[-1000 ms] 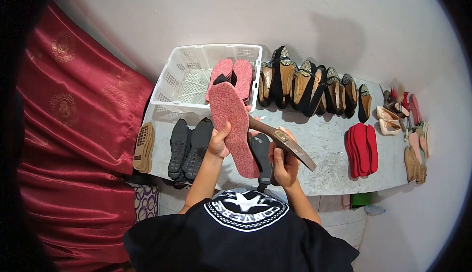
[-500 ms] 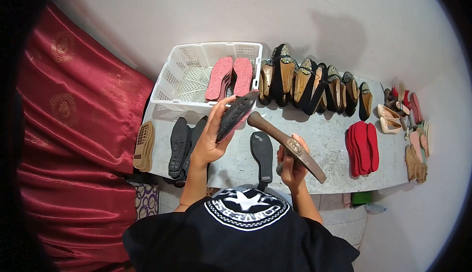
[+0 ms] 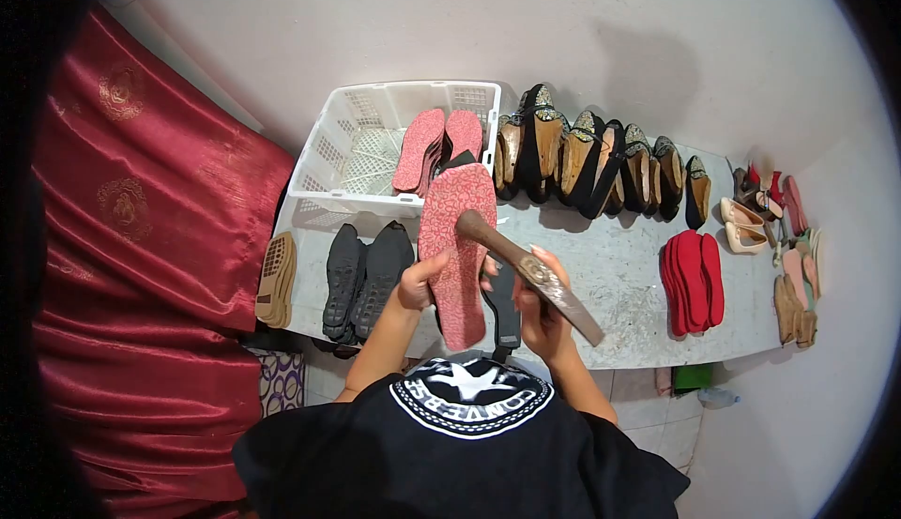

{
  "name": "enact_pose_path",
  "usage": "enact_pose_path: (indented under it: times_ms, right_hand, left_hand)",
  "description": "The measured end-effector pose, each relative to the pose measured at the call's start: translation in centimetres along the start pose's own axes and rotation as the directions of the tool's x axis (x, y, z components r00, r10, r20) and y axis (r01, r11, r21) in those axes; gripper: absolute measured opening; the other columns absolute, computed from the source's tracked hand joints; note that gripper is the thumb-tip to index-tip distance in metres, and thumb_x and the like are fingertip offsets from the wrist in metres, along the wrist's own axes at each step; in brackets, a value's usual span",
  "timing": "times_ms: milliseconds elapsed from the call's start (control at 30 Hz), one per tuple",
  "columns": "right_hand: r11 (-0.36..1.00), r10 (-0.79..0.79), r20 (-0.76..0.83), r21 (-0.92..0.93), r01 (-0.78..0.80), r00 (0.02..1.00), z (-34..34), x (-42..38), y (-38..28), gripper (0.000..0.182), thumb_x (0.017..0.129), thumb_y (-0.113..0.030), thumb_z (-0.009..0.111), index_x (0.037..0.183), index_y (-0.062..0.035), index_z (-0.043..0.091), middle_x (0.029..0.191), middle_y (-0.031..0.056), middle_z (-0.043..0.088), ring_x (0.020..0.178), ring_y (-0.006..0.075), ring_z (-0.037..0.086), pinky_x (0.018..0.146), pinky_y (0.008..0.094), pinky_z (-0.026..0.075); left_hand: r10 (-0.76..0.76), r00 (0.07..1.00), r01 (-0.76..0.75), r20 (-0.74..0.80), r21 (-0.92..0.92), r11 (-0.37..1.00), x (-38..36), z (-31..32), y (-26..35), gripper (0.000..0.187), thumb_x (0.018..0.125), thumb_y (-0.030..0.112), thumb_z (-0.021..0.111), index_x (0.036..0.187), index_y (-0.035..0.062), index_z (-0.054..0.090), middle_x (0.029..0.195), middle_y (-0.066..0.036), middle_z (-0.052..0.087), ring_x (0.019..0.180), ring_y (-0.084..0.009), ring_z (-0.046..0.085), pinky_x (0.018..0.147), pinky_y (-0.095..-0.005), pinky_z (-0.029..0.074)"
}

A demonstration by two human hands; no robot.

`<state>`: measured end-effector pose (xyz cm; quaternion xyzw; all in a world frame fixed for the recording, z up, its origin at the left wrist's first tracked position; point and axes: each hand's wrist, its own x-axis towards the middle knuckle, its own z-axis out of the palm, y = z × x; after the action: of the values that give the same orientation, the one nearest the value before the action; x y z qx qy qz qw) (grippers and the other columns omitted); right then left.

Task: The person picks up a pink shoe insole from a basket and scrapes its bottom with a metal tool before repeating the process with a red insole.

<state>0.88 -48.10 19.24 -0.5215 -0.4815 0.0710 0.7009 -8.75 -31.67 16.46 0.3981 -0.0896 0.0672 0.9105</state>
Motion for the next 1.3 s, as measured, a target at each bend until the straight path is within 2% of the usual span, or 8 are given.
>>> enact_pose_path:
  times_ms: [133, 267, 367, 767, 900, 1000, 1100, 1300]
  right_hand:
    - [0.984, 0.026, 0.061, -0.175, -0.015, 0.998, 0.4, 0.6, 0.3, 0.041, 0.09, -0.015, 0.044, 0.126, 0.0005, 0.031, 0.074, 0.0034, 0.046, 0.058, 0.0071, 0.042, 0.052, 0.0194, 0.036]
    - [0.981, 0.108, 0.071, -0.169, -0.094, 0.992, 0.8, 0.5, 0.6, 0.04, 0.089, -0.011, 0.044, 0.126, 0.0012, 0.033, 0.084, 0.0059, 0.048, 0.064, 0.0082, 0.045, 0.057, 0.0202, 0.037]
    - [0.971, 0.191, 0.043, -0.152, -0.183, 0.981, 0.4, -0.4, 1.1, 0.04, 0.087, -0.007, 0.046, 0.124, 0.0034, 0.036, 0.112, 0.0155, 0.053, 0.084, 0.0134, 0.052, 0.076, 0.0251, 0.042]
    - [0.985, 0.071, -0.116, -0.15, -0.088, 0.991, 0.6, 2.7, 2.8, 0.034, 0.088, -0.006, 0.044, 0.12, 0.003, 0.04, 0.125, 0.0151, 0.041, 0.091, 0.0169, 0.054, 0.079, 0.0262, 0.043]
    - [0.881, -0.153, -0.029, -0.456, 0.123, 0.988, 1.1, 5.0, 1.8, 0.037, 0.09, -0.011, 0.042, 0.124, 0.0025, 0.035, 0.097, 0.0065, 0.051, 0.071, 0.0058, 0.047, 0.063, 0.0184, 0.039]
    - [0.992, -0.037, -0.102, -0.126, 0.024, 0.994, 1.9, 3.8, 2.2, 0.036, 0.089, -0.008, 0.044, 0.123, 0.0034, 0.037, 0.119, 0.011, 0.044, 0.084, 0.009, 0.05, 0.074, 0.021, 0.043]
    - [0.947, -0.039, 0.022, -0.317, 0.044, 0.999, 1.9, 4.8, 1.9, 0.037, 0.09, -0.008, 0.042, 0.125, 0.003, 0.034, 0.113, 0.0098, 0.046, 0.079, 0.0076, 0.049, 0.069, 0.0197, 0.042]
    - [0.992, 0.123, 0.059, -0.015, -0.122, 0.991, 2.9, 2.6, 1.3, 0.039, 0.087, -0.007, 0.047, 0.124, 0.0008, 0.037, 0.097, 0.0088, 0.053, 0.071, 0.0093, 0.054, 0.066, 0.0227, 0.047]
  left_hand:
    - [0.035, 0.997, -0.063, -0.067, -0.487, 0.871, 1.6, -0.2, -2.2, 0.046, 0.088, 0.041, 0.037, 0.115, 0.0055, 0.045, 0.108, -0.015, 0.051, 0.082, -0.0216, 0.049, 0.065, -0.0332, 0.042]
    - [-0.084, 0.97, -0.068, -0.229, -0.584, 0.809, 2.0, -0.6, -2.0, 0.05, 0.085, 0.048, 0.041, 0.116, 0.0093, 0.046, 0.107, -0.01, 0.05, 0.073, -0.0187, 0.043, 0.06, -0.031, 0.038]
    - [-0.013, 0.983, -0.094, -0.181, -0.569, 0.817, 1.6, -1.1, -1.9, 0.053, 0.084, 0.05, 0.041, 0.118, 0.0102, 0.045, 0.111, -0.011, 0.048, 0.073, -0.0185, 0.043, 0.06, -0.0307, 0.038]
    - [0.036, 0.992, -0.095, -0.118, -0.542, 0.835, 1.8, -0.2, -1.6, 0.091, 0.071, 0.078, 0.022, 0.134, 0.0122, 0.025, 0.122, -0.017, 0.043, 0.066, -0.0158, 0.043, 0.053, -0.0271, 0.039]
    - [-0.021, 0.983, -0.076, -0.183, -0.51, 0.857, 1.7, 0.0, -2.3, 0.089, 0.072, 0.077, 0.02, 0.133, 0.0128, 0.028, 0.119, -0.015, 0.045, 0.066, -0.0165, 0.044, 0.052, -0.0274, 0.039]
    - [-0.021, 0.974, -0.078, -0.224, -0.427, 0.901, 1.7, 0.4, -1.8, 0.086, 0.074, 0.076, 0.019, 0.131, 0.0128, 0.031, 0.115, -0.013, 0.048, 0.067, -0.0177, 0.045, 0.052, -0.0278, 0.039]
    - [-0.022, 0.981, -0.073, -0.193, -0.475, 0.877, 1.6, -0.3, -2.1, 0.084, 0.074, 0.076, 0.018, 0.128, 0.0138, 0.034, 0.112, -0.011, 0.049, 0.068, -0.0183, 0.045, 0.052, -0.0283, 0.04]
    - [0.017, 0.955, -0.141, -0.298, -0.4, 0.906, 1.5, 0.2, -1.5, 0.079, 0.075, 0.074, 0.021, 0.124, 0.0138, 0.039, 0.105, -0.005, 0.052, 0.07, -0.0188, 0.046, 0.054, -0.0289, 0.04]
